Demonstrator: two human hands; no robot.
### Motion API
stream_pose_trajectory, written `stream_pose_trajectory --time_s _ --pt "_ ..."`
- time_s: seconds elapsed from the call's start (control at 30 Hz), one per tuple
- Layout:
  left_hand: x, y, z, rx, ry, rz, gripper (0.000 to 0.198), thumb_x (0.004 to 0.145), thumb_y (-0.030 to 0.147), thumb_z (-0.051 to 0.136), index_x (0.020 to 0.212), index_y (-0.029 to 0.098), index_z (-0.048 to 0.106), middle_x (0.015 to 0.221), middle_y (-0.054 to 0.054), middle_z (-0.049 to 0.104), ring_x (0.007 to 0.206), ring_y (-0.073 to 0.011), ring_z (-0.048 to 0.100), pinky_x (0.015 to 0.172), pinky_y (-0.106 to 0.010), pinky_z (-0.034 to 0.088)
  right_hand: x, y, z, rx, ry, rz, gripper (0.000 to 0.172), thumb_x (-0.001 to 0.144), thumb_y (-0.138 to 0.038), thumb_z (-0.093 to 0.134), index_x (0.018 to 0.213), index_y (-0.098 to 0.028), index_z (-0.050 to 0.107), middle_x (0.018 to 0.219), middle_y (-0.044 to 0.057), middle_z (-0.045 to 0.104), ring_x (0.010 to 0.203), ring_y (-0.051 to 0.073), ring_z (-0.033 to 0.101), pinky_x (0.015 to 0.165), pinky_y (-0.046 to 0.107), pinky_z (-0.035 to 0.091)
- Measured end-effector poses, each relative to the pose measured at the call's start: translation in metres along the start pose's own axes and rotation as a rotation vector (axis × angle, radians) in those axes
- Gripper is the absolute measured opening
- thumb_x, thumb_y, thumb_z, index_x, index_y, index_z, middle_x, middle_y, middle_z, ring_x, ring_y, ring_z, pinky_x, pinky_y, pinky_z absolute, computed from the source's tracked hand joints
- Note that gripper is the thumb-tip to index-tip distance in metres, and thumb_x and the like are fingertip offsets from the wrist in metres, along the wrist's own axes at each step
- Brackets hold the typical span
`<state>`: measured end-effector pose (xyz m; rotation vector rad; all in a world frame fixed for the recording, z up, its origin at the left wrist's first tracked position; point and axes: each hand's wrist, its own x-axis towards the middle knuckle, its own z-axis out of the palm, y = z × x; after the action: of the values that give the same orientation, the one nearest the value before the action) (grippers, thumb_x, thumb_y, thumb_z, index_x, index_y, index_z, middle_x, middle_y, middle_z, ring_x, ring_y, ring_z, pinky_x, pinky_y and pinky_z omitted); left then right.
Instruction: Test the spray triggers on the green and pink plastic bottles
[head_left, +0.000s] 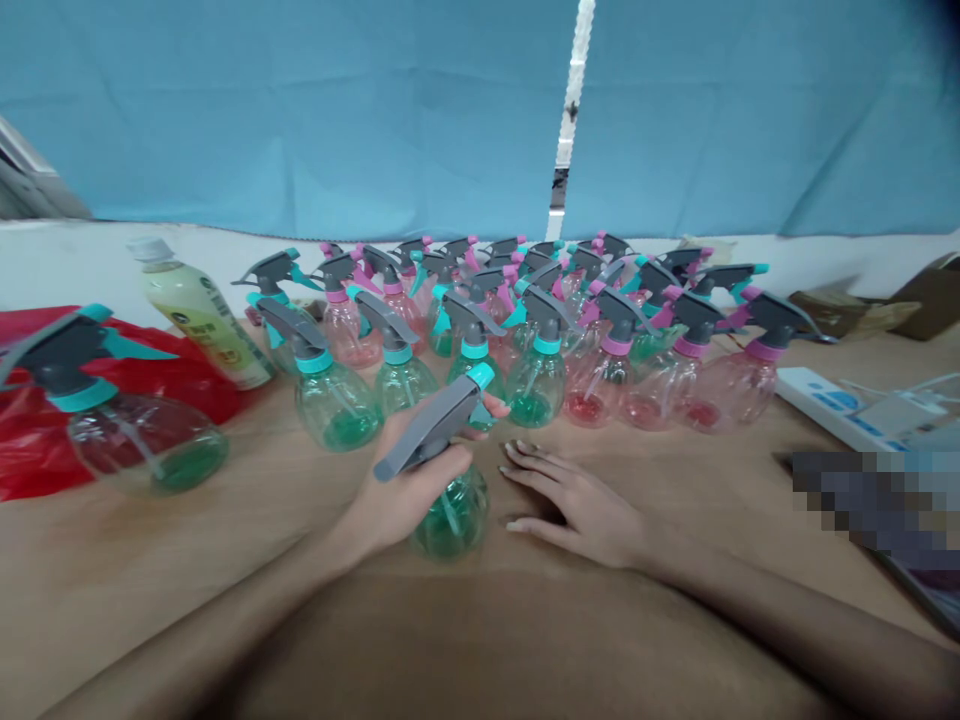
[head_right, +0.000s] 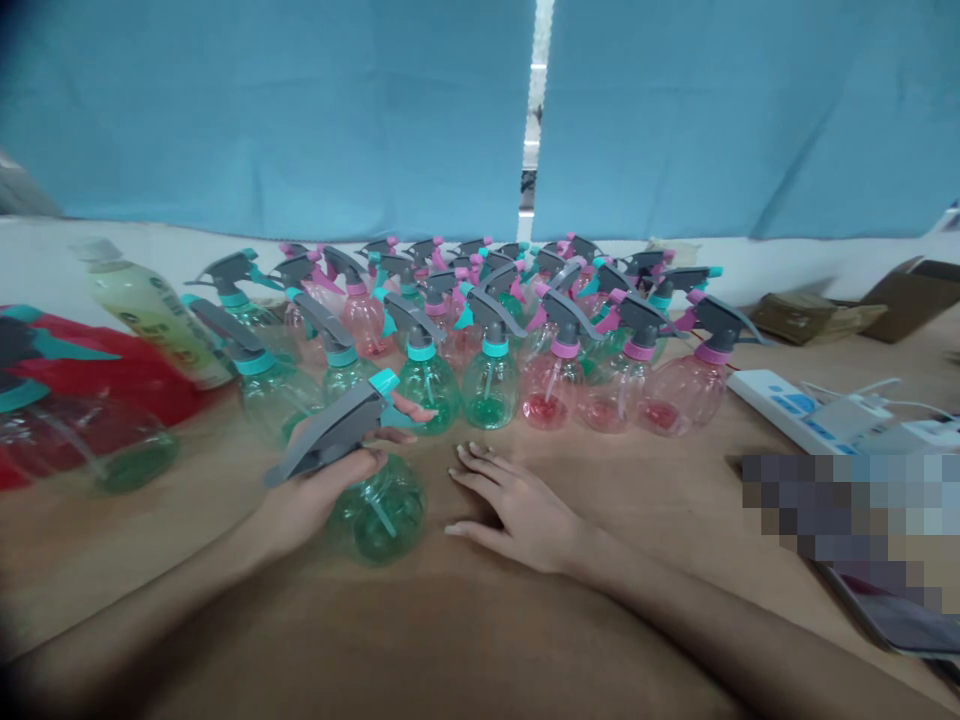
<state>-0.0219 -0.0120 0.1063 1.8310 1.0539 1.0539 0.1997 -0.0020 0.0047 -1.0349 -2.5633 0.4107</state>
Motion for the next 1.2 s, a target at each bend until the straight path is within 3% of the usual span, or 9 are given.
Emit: stream_pose_trajectory --time_s 0.23,0.43,0.6,0.73,0.93,1.2 --pt "-0.0007 -0.002 0.0003 0.054 0.031 -0.025 0.03 0.071 0.021 0.052 0.095 0.025 0.069 0.085 0.001 0.071 0.084 -0.0243 0.067 0.081 -0.036 0.05 0.0001 -0.0003 0.0006 0.011 0.018 0.0 0.067 0.089 -0.059 0.046 0.139 -0.015 0.046 0.15 0.011 0.038 0.141 0.025 0.031 0.116 0.047 0.028" --pt "0.0001 -0.0004 0.0019 -0.074 0.048 -0.002 0.021 0.067 0.018 0.054 0.082 0.023 0.067 0.09 0.0 0.071 0.086 -0.0229 0.066 0.081 -0.034 0.049 0.0 0.0 0.001 -0.001 0.013 0.003 0.067 0.089 -0.059 0.045 0.139 -0.015 0.045 0.15 0.01 0.038 0.141 0.025 0.031 0.116 0.047 0.028" --pt "0.0007 0.0009 -0.0003 -0.018 0.019 -0.003 0.031 0.067 0.017 0.052 0.09 0.026 0.07 0.088 0.0 0.072 0.088 -0.0243 0.067 0.082 -0.036 0.049 -0.0003 0.0005 0.0013 0.021 0.024 -0.003 0.066 0.089 -0.058 0.046 0.139 -0.016 0.045 0.15 0.01 0.039 0.141 0.025 0.031 0.116 0.047 0.028" --pt "0.0012 0.0011 0.0007 0.027 0.013 0.021 0.037 0.069 0.019 0.052 0.1 0.03 0.069 0.105 0.002 0.07 0.103 -0.0255 0.062 0.094 -0.038 0.046 -0.0003 0.0003 0.0013 0.026 0.023 0.001 0.066 0.089 -0.058 0.046 0.14 -0.016 0.045 0.15 0.01 0.038 0.141 0.025 0.031 0.115 0.047 0.029" --pt "-0.0006 -0.0032 0.0052 0.054 0.086 -0.021 0.039 0.075 0.021 0.053 0.111 0.031 0.064 0.113 0.003 0.067 0.09 -0.0189 0.066 0.085 -0.031 0.05 0.0001 0.0004 0.0016 0.032 0.036 -0.013 0.065 0.089 -0.058 0.048 0.139 -0.016 0.046 0.149 0.011 0.04 0.141 0.025 0.032 0.116 0.046 0.028" --pt "0.0029 0.0036 0.0057 0.085 0.072 -0.019 0.037 0.072 0.022 0.053 0.106 0.028 0.066 0.109 -0.001 0.068 0.081 -0.0185 0.066 0.075 -0.029 0.053 -0.0005 0.0016 0.0027 0.024 0.031 -0.005 0.066 0.089 -0.058 0.046 0.14 -0.017 0.044 0.15 0.01 0.038 0.141 0.025 0.031 0.116 0.047 0.029"
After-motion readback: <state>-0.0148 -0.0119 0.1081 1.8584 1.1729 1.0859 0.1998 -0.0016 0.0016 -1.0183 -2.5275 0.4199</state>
